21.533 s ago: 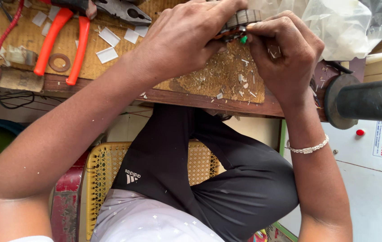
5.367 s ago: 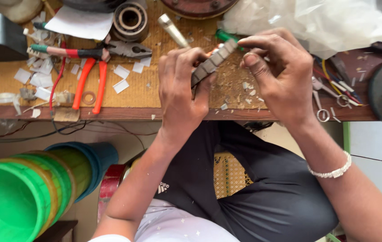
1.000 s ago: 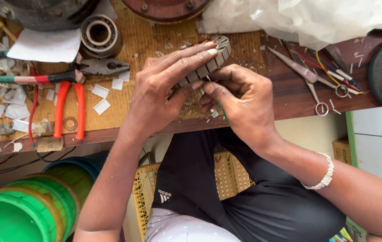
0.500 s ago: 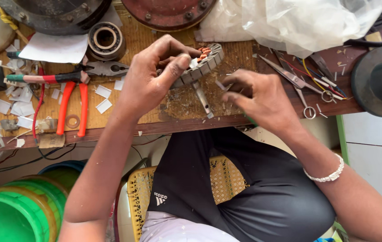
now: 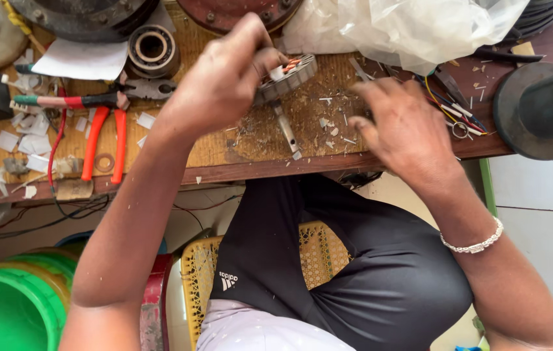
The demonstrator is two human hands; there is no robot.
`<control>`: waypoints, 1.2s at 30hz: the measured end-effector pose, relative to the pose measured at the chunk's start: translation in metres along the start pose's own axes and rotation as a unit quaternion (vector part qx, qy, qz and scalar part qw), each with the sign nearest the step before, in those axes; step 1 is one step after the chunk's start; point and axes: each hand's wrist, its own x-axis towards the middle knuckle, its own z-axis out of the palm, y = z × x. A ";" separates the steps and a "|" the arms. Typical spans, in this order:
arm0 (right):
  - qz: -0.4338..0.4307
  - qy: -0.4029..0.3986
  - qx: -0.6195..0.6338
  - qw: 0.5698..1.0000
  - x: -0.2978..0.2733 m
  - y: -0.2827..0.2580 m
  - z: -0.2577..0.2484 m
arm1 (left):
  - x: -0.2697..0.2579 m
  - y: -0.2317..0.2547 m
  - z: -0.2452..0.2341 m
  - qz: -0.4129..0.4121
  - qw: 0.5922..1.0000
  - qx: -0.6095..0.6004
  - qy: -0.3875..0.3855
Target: The person works on a motor armature, using a green screwdriver to adjust or secure components within the slots. They also cut small white paper pieces with scissors and insert them into the armature slots, repeating the process throughout the clip.
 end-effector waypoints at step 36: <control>-0.134 0.168 0.219 0.952 -0.015 -0.010 -0.031 | -0.020 -0.034 0.020 -0.021 0.978 -0.062 0.199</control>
